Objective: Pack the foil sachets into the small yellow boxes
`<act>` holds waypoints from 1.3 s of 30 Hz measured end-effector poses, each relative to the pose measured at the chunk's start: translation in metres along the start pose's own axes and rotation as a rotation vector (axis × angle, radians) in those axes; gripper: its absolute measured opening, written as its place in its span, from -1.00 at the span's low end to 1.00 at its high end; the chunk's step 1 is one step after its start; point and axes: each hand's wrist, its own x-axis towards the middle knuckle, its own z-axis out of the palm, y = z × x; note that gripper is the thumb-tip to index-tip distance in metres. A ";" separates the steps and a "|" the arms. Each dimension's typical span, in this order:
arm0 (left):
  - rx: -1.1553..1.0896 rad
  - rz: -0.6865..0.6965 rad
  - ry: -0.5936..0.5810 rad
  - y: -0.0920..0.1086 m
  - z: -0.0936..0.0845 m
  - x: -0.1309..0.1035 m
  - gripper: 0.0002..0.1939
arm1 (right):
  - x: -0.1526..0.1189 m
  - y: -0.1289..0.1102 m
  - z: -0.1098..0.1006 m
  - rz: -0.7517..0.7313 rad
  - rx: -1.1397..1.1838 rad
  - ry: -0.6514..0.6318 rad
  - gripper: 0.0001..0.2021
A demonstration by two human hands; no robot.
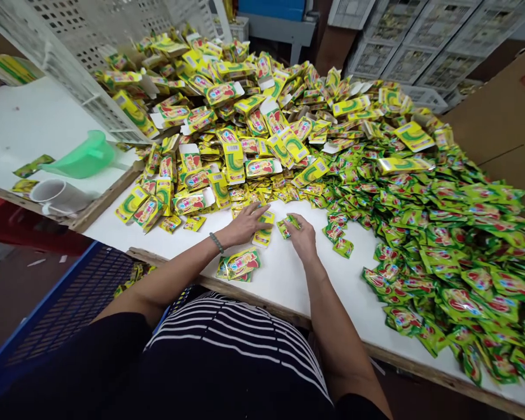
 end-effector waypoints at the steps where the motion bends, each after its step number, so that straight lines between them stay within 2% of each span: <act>1: -0.018 0.030 0.005 -0.001 0.002 0.005 -0.63 | 0.000 -0.001 0.000 0.005 0.009 0.001 -0.46; 3: -0.106 0.062 0.043 -0.003 0.003 0.012 -0.72 | -0.003 -0.003 -0.002 0.024 0.048 0.055 -0.43; 5: -0.260 -0.004 0.091 -0.002 0.001 0.011 -0.79 | -0.009 -0.003 -0.006 0.037 0.136 0.157 -0.42; 7: -0.427 -0.149 0.144 -0.001 -0.002 0.006 -0.70 | -0.014 -0.006 -0.010 0.020 0.215 0.264 -0.46; 9: -0.556 -0.272 0.195 0.001 -0.007 -0.003 -0.57 | -0.017 -0.013 -0.012 -0.048 0.257 0.305 -0.53; 12: -0.744 -0.318 0.227 0.004 -0.012 -0.015 -0.61 | -0.018 -0.031 -0.007 -0.186 0.205 0.201 -0.64; 15: -0.948 -0.293 0.246 0.005 -0.013 -0.025 -0.65 | -0.015 -0.050 0.003 -0.281 -0.008 -0.022 -0.81; 18: -1.058 -0.317 0.257 0.002 -0.009 -0.035 -0.65 | -0.014 -0.062 0.015 -0.323 -0.128 -0.245 -0.87; 21: -1.146 -0.411 0.231 -0.003 -0.005 -0.044 -0.64 | -0.011 -0.064 0.029 -0.301 -0.188 -0.339 -0.89; 23: -1.269 -0.488 0.229 -0.007 -0.001 -0.049 -0.60 | -0.005 -0.061 0.038 -0.244 -0.170 -0.358 -0.80; 25: -1.411 -0.567 0.267 -0.012 0.004 -0.051 -0.56 | 0.007 -0.056 0.048 -0.180 -0.059 -0.381 -0.71; 26: -1.466 -0.605 0.297 -0.015 0.007 -0.052 -0.54 | 0.016 -0.054 0.052 -0.165 -0.004 -0.361 -0.68; 28: -1.516 -0.676 0.362 -0.021 0.012 -0.052 -0.53 | 0.036 -0.052 0.063 -0.177 0.003 -0.227 -0.69; 30: -1.518 -0.723 0.413 -0.026 0.015 -0.052 -0.51 | 0.056 -0.051 0.074 -0.258 -0.168 -0.078 -0.70; 31: -1.519 -0.731 0.428 -0.028 0.015 -0.053 -0.50 | 0.064 -0.051 0.080 -0.312 -0.297 -0.056 -0.68; 34: -1.510 -0.730 0.461 -0.032 0.015 -0.054 -0.48 | 0.077 -0.051 0.092 -0.438 -0.661 -0.159 -0.54; 36: -1.492 -0.738 0.482 -0.033 0.016 -0.056 -0.47 | 0.075 -0.048 0.092 -0.419 -0.794 -0.197 -0.56; 39: -1.478 -0.754 0.495 -0.034 0.019 -0.057 -0.44 | 0.064 -0.041 0.081 -0.309 -0.738 -0.101 -0.76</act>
